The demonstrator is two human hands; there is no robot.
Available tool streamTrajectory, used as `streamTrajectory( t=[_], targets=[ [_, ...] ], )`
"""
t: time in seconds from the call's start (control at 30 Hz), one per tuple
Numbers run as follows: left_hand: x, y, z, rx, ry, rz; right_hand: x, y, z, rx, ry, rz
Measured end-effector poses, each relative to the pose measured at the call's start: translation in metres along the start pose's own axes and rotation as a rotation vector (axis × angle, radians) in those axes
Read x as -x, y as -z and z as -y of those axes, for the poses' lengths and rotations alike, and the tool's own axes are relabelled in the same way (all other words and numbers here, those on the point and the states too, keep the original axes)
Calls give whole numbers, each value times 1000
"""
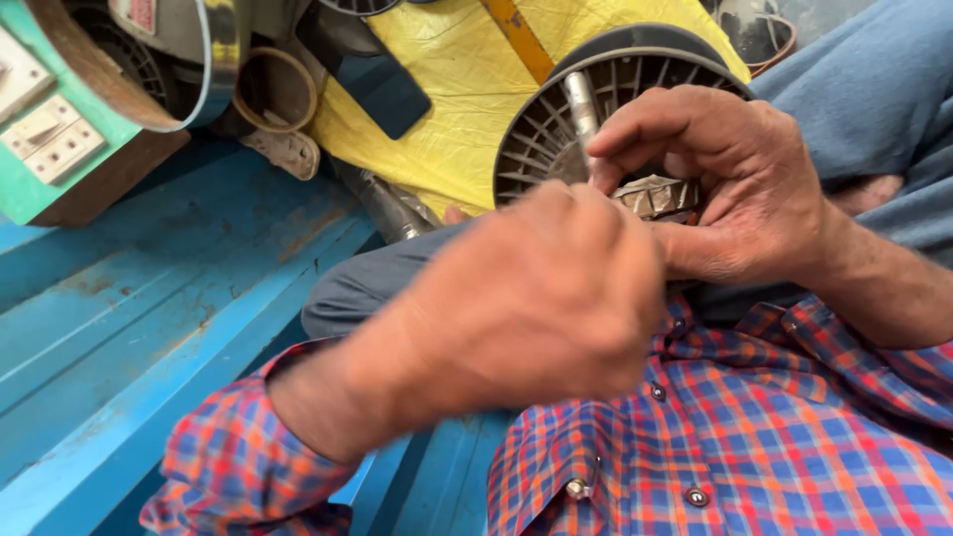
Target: Repairing a ceiling fan motor by inserting paper insulation and winding wire around the stator.
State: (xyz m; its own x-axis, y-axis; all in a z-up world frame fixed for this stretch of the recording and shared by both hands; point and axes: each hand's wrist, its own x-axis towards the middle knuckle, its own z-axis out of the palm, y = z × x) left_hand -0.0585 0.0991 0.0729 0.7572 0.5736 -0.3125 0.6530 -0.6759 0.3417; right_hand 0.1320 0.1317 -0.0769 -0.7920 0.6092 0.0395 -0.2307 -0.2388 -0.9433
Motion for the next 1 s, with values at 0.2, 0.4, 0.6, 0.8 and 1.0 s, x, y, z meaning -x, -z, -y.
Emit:
streamTrajectory(
  t=[0.2, 0.4, 0.6, 0.8, 1.0],
  targets=[
    [30, -27, 19, 399, 132, -368, -3, 4, 5, 97, 1, 8],
    [48, -51, -9, 1350, 592, -1211, -12, -4, 27, 463, 343, 47],
    [35, -81, -25, 762, 400, -1049, 1, -9, 24, 605, 408, -82],
    [23, -101, -31, 454, 460, -1006, 4, -14, 23, 531, 337, -178],
    [17, -124, -39, 571, 520, -1190, -2, -11, 24, 548, 436, -74]
  ],
)
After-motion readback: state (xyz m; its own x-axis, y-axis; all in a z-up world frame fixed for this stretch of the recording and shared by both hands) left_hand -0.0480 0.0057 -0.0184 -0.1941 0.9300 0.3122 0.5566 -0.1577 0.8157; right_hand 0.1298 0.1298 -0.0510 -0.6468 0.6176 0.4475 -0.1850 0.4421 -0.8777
